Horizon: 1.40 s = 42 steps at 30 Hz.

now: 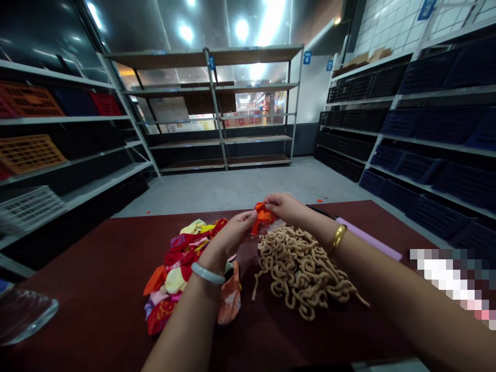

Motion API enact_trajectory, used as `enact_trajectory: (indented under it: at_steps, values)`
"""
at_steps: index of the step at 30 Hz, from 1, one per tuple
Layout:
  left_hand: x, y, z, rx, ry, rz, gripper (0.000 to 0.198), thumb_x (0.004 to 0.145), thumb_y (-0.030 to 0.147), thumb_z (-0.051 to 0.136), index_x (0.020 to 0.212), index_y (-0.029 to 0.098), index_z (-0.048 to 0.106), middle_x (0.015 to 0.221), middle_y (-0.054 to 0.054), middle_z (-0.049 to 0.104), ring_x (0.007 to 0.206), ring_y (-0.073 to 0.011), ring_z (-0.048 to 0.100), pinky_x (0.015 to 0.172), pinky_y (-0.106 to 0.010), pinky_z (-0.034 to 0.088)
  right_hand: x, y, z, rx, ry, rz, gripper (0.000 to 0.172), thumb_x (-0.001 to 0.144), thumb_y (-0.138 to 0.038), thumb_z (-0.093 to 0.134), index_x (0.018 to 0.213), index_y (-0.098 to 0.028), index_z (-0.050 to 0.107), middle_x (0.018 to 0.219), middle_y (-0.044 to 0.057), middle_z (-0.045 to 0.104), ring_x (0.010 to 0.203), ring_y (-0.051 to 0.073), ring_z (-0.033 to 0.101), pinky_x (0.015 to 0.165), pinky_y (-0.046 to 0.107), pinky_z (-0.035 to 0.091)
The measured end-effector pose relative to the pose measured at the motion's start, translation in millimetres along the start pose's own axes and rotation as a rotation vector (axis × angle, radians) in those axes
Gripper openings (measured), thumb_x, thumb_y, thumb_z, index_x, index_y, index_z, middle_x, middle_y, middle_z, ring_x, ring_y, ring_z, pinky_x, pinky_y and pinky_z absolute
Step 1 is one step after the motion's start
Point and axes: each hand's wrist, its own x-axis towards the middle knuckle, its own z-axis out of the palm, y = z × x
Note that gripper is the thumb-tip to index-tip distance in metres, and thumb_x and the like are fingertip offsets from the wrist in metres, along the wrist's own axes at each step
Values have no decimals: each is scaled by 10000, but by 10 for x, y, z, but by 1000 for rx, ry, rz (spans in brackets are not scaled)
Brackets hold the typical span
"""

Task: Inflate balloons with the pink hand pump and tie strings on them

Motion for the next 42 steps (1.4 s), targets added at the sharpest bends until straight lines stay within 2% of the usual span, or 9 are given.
enact_trajectory:
  at_steps: [9,13,16,19,24,28,31,35,42]
  values:
    - [24,-113,111,-57,-221,-181,397,762,468,745,887,93,710,693,-42,635,535,-72,571,465,-162,377,-107,-70,-346,-275,37,-155,182,855,-254,531,894,-245,708,834,17,707,752,156,589,718,281,434]
    - [-16,-62,136,-284,-273,-98,325,804,416,723,835,95,684,662,-32,617,534,-73,570,468,-160,390,-147,165,-607,-411,116,-117,336,908,-367,483,1166,-256,668,1072,49,711,908,173,627,808,287,459]
    - [-32,30,119,-516,-151,21,242,877,349,650,888,109,677,735,-41,653,597,-91,621,498,-164,452,-382,647,-863,-652,134,135,494,868,-471,524,1292,-231,607,1160,103,686,981,224,635,835,324,471]
    - [-12,113,75,-628,68,81,195,934,273,563,940,112,672,835,-70,707,685,-127,682,574,-204,532,-780,1192,-1012,-743,116,310,519,715,-466,674,1138,-166,691,1074,171,705,956,313,650,777,383,484]
    - [30,154,-27,-787,318,156,213,968,254,489,902,125,645,947,-110,739,885,-190,718,737,-278,581,-1192,1651,-918,-788,126,465,441,668,-496,698,957,-161,705,893,169,713,792,328,676,604,378,460]
    - [14,139,-168,-901,414,236,228,962,262,506,813,128,614,994,-129,737,969,-202,708,830,-307,571,-1013,1370,-724,-810,253,379,458,839,-494,540,1138,-164,642,1050,223,677,826,327,674,566,381,414]
    - [8,122,-283,-898,459,307,239,968,280,495,820,134,612,1022,-134,734,975,-198,708,874,-329,556,-787,853,-446,-821,455,52,543,854,-473,554,1327,-209,524,1195,197,642,919,329,657,613,393,437]
    - [37,95,-348,-837,511,370,227,962,314,507,841,146,603,1089,-141,725,998,-197,704,916,-344,531,-623,291,32,-809,386,-220,543,843,-447,576,1349,-266,495,1174,101,652,923,284,656,645,375,477]
    - [123,45,-257,-775,562,395,224,963,308,503,813,158,575,1066,-130,732,1019,-198,696,971,-365,496,-559,333,266,-802,368,-232,557,830,-413,588,1358,-272,481,1220,65,638,970,265,655,645,364,487]
